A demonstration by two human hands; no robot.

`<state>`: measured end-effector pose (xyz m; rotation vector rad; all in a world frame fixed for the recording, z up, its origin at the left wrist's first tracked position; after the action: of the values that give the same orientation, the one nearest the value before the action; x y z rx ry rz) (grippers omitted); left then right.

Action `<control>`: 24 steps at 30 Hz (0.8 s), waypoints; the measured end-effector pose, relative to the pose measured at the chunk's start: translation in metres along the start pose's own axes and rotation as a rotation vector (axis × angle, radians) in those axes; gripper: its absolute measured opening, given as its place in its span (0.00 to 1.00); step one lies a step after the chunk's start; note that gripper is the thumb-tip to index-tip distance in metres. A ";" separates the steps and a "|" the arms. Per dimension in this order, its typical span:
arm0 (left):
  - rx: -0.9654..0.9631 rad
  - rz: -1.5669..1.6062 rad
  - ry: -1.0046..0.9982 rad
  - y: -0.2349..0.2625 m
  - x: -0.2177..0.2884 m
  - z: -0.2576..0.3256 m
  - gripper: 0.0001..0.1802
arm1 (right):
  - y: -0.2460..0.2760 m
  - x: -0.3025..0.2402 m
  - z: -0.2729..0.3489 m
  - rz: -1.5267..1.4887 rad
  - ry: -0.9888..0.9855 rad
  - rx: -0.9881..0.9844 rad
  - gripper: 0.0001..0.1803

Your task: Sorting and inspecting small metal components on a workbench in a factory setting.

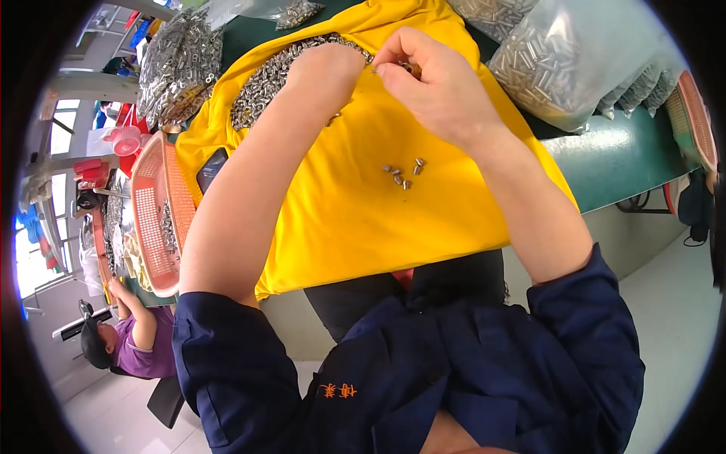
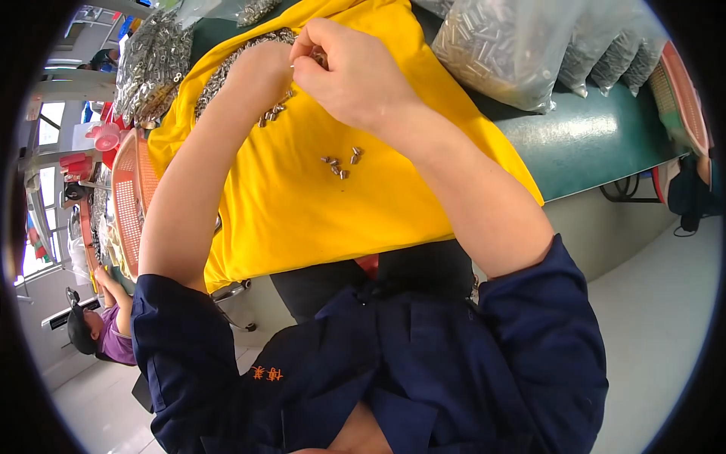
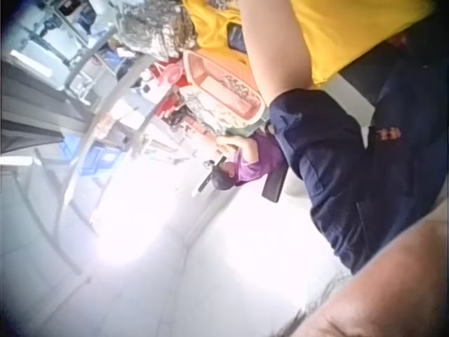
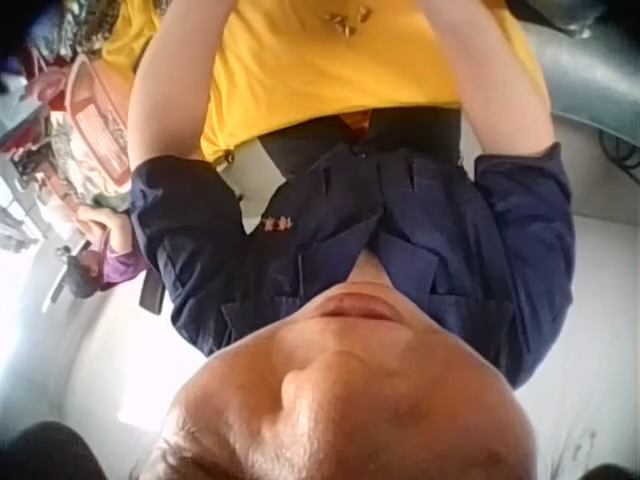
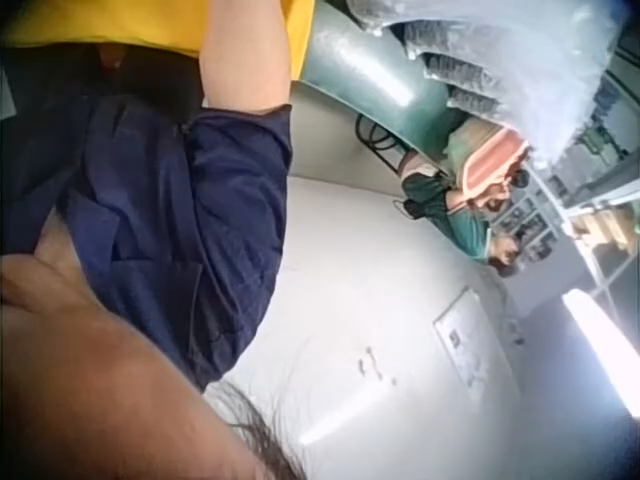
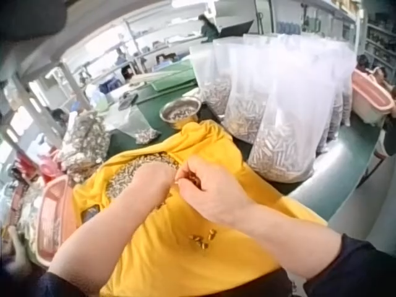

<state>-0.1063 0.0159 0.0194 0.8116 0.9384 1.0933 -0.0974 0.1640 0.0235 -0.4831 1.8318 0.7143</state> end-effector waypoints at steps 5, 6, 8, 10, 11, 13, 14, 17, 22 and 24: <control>0.309 0.568 -0.080 -0.003 -0.017 0.025 0.10 | -0.002 -0.001 0.000 -0.005 -0.005 -0.043 0.03; 0.310 0.566 -0.076 -0.007 -0.016 0.033 0.10 | -0.003 -0.001 0.000 -0.006 -0.001 -0.045 0.03; 0.306 1.286 -0.040 -0.020 -0.021 0.047 0.09 | -0.007 0.000 -0.001 -0.073 0.025 -0.055 0.05; 0.316 1.734 -0.173 -0.032 -0.007 0.057 0.10 | -0.008 0.000 0.000 -0.107 -0.004 -0.094 0.04; 0.337 1.935 -0.246 -0.039 0.001 0.060 0.10 | -0.008 -0.001 0.001 -0.142 -0.033 -0.127 0.04; 0.293 2.130 -0.325 -0.045 0.011 0.064 0.10 | -0.010 0.000 0.001 -0.138 -0.024 -0.161 0.03; 0.271 2.175 -0.348 -0.047 0.013 0.065 0.09 | -0.012 0.000 0.001 -0.142 -0.016 -0.188 0.03; 0.258 2.191 -0.412 -0.047 0.012 0.065 0.09 | -0.016 0.001 0.000 -0.155 0.000 -0.183 0.03; 0.247 2.185 -0.439 -0.049 0.012 0.064 0.08 | -0.016 0.003 0.000 -0.077 -0.005 -0.197 0.03; 0.251 2.181 -0.443 -0.049 0.013 0.065 0.08 | -0.018 0.003 0.000 -0.078 -0.005 -0.200 0.03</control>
<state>-0.0272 0.0095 -0.0023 2.2677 -0.6889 2.3371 -0.0875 0.1510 0.0159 -0.6784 1.7357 0.8484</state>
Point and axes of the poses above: each hand's wrist, its own z-axis away from the middle knuckle, its own y-axis out of the back of the hand, x = y × z, the point moved 2 cm from there along -z, towards the middle knuckle, and after that the axes turned 14 degrees about -x, right-handed, at the moved point
